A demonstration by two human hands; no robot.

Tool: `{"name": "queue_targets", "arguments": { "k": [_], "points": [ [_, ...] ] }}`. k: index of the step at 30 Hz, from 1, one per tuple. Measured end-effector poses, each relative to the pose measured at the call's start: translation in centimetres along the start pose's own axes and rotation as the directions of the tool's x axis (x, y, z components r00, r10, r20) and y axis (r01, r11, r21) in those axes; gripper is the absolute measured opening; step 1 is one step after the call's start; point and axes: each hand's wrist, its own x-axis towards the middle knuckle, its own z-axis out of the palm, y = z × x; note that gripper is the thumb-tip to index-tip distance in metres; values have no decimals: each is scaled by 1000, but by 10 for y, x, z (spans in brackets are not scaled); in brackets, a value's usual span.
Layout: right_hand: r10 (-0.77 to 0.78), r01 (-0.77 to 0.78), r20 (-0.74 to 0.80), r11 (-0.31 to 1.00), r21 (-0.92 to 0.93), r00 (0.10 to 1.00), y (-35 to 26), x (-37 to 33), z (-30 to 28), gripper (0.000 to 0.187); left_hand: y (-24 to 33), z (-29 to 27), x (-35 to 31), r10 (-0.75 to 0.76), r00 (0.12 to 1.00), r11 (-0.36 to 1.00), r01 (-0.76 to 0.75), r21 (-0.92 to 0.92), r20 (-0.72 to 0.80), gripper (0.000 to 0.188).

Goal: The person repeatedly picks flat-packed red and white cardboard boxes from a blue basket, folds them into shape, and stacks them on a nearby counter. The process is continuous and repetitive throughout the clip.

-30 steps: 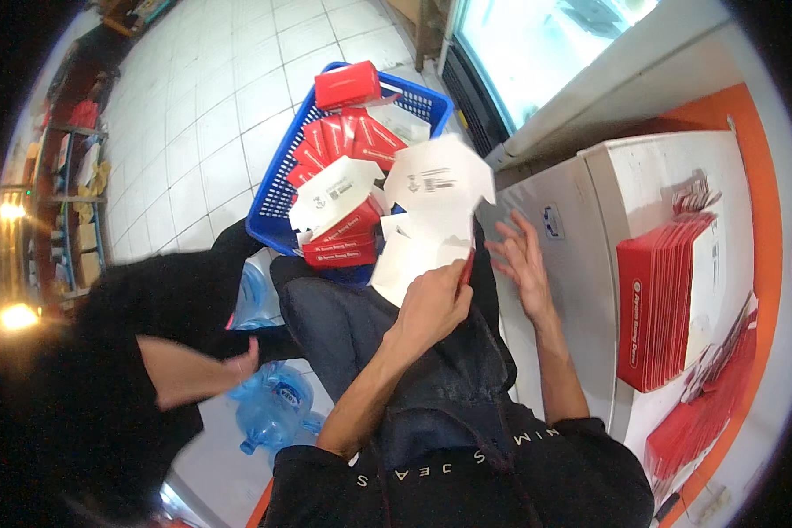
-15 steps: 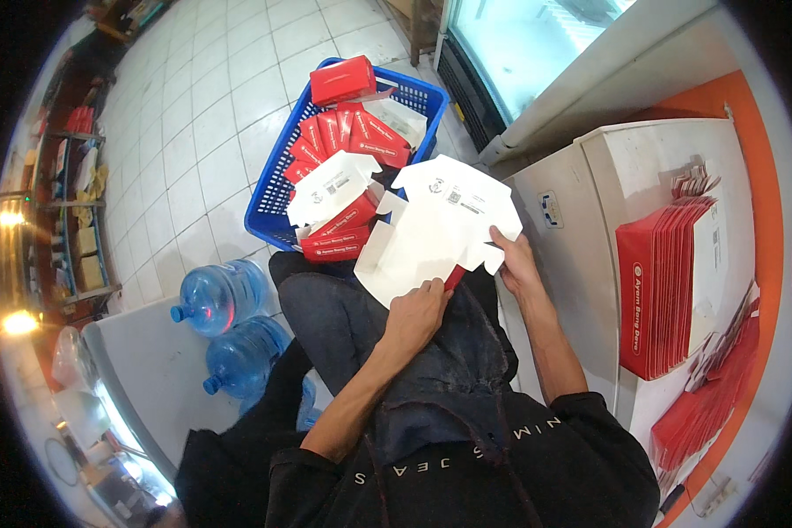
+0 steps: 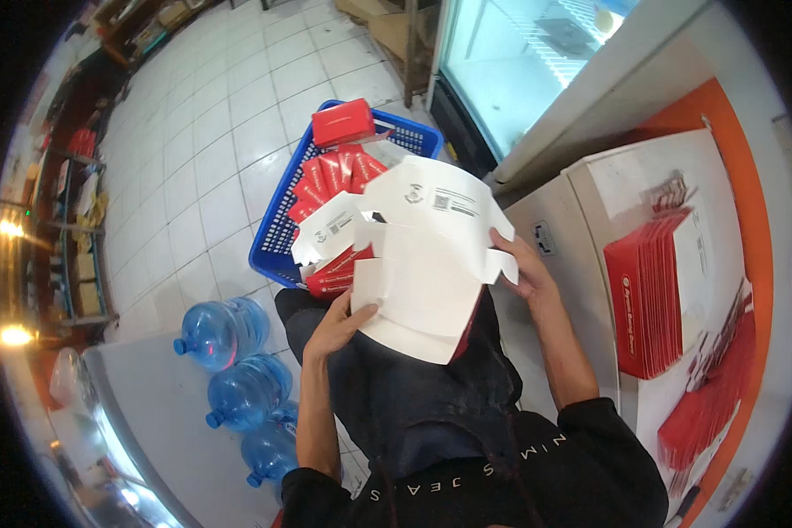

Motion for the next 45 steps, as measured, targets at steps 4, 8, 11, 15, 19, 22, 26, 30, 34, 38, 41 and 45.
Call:
{"name": "queue_targets", "arguments": {
  "k": [4, 8, 11, 15, 19, 22, 26, 30, 34, 38, 41, 45],
  "points": [
    [9, -12, -19, 982, -190, 1000, -16, -2, -5, 53, -3, 9, 31, 42, 929, 987, -97, -132, -369, 47],
    [-86, 5, -180, 912, -409, 980, -15, 5, 16, 81, 11, -4, 4, 217, 870, 951, -290, -103, -443, 47],
    [57, -74, -96, 980, -184, 994, -32, -21, 34, 86, 29, 9, 6, 174, 803, 907, -356, -225, -569, 43],
    [100, -104, -36, 988, -110, 994, -37, -49, 32, 81, 50, 9, 25, 226, 841, 880, -392, -266, -491, 44],
    [-184, 100, -238, 940, -327, 954, -51, -69, 24, 69, 82, 6, 21, 331, 843, 911, -402, -89, -425, 41],
    [-544, 358, -346, 804, -475, 764, -56, -97, 52, 71, 104, 3, 15, 409, 796, 894, -448, 20, -447, 38],
    [-760, 518, -103, 529, -673, 642, -41, -127, 95, 78, 130, 13, 23, 461, 715, 839, -544, -4, -526, 47],
    [-527, 400, -35, 684, -610, 849, -21, -130, 116, 73, 134, 47, 42, 525, 635, 787, -616, 39, -567, 55],
    [-734, 598, 29, 529, -603, 679, -17, -107, 120, 62, 118, 91, 47, 472, 667, 837, -544, 57, -577, 60],
    [-784, 567, 260, 139, -812, 564, -33, -108, 113, 54, 107, 112, 38, 474, 674, 848, -522, 89, -567, 67],
    [-745, 522, 296, 82, -849, 598, -37, -112, 112, 58, 90, 120, 43, 575, 464, 794, -514, 324, -674, 69],
    [-705, 500, 364, -15, -866, 609, -32, -105, 94, 63, 91, 127, 23, 685, 318, 723, -409, 556, -656, 54]
  ]
}}
